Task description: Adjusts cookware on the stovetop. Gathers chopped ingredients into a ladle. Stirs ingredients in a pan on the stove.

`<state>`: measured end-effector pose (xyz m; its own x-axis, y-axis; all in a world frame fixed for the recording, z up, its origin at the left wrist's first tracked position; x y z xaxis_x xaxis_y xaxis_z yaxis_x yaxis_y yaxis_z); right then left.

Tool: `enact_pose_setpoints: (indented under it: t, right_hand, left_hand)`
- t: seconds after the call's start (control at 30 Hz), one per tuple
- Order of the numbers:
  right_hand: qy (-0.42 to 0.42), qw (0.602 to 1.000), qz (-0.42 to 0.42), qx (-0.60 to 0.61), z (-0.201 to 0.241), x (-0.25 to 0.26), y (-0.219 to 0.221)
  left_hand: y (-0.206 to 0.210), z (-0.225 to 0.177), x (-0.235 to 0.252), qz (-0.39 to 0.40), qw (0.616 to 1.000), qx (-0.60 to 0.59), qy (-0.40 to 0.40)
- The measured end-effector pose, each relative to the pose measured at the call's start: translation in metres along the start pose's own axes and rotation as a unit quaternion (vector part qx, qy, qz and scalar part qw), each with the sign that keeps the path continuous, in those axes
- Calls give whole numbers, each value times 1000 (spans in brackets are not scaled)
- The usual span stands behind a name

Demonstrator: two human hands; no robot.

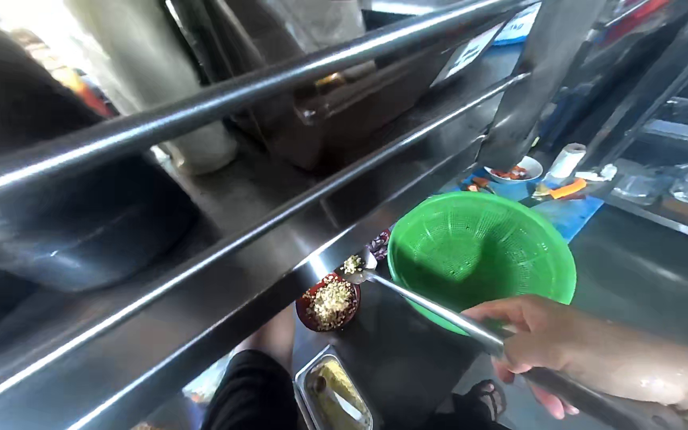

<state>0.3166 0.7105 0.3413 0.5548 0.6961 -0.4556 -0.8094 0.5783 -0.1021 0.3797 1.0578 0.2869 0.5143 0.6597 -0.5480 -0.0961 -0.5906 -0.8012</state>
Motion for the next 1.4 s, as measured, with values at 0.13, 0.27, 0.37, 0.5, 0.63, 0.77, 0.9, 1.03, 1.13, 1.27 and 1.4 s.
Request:
enact_pose_setpoints:
  t: [0.13, 0.27, 0.37, 0.5, 0.63, 0.77, 0.9, 1.03, 1.13, 1.27, 1.4]
  right_hand:
    - [6, 1000, -5, 22, -3, -2, 2]
    - [12, 999, -3, 39, -5, 3, 2]
    - [7, 999, -3, 43, -3, 9, 3]
    - [13, 999, 1, 40, -1, 17, 5]
    - [23, 999, -2, 29, -2, 24, 7]
    - [25, 999, -4, 24, -3, 31, 6]
    - [27, 999, 0, 25, 0, 39, 8]
    - [25, 999, 6, 24, 0, 47, 9]
    - [29, 999, 3, 22, 1, 53, 11]
    - [33, 999, 13, 18, 2, 59, 14]
    - [31, 999, 15, 10, 3, 59, 15]
  left_hand:
    - [16, -19, -3, -8, 998, 55, -19]
    - [26, -29, -4, -3, 993, 112, -35]
    - [27, -32, -4, -5, 993, 109, -34]
    - [18, -29, -1, -10, 997, 67, -33]
    - [4, -26, 3, -15, 998, 52, -45]
    - [-2, -22, 3, 1, 997, -66, -34]
    - [-3, -23, 5, 11, 991, -129, -19]
    - [-5, -28, 6, 56, 989, -136, 17]
    - [-6, -32, 9, 86, 988, -114, 58]
    - [-3, -40, 8, 124, 987, -33, 99]
    - [11, -42, 4, 158, 972, 91, 146]
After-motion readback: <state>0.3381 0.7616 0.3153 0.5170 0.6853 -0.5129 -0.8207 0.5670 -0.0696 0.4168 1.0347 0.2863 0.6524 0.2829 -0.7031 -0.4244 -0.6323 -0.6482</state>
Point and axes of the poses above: each hand's wrist, its own x-axis towards the middle knuckle, its own y-axis out of the palm, z = x × y, the point moved 3 cm from there along x, towards the middle knuckle, and after that the axes turned 15 degrees about -y, right-handed, at the moved point
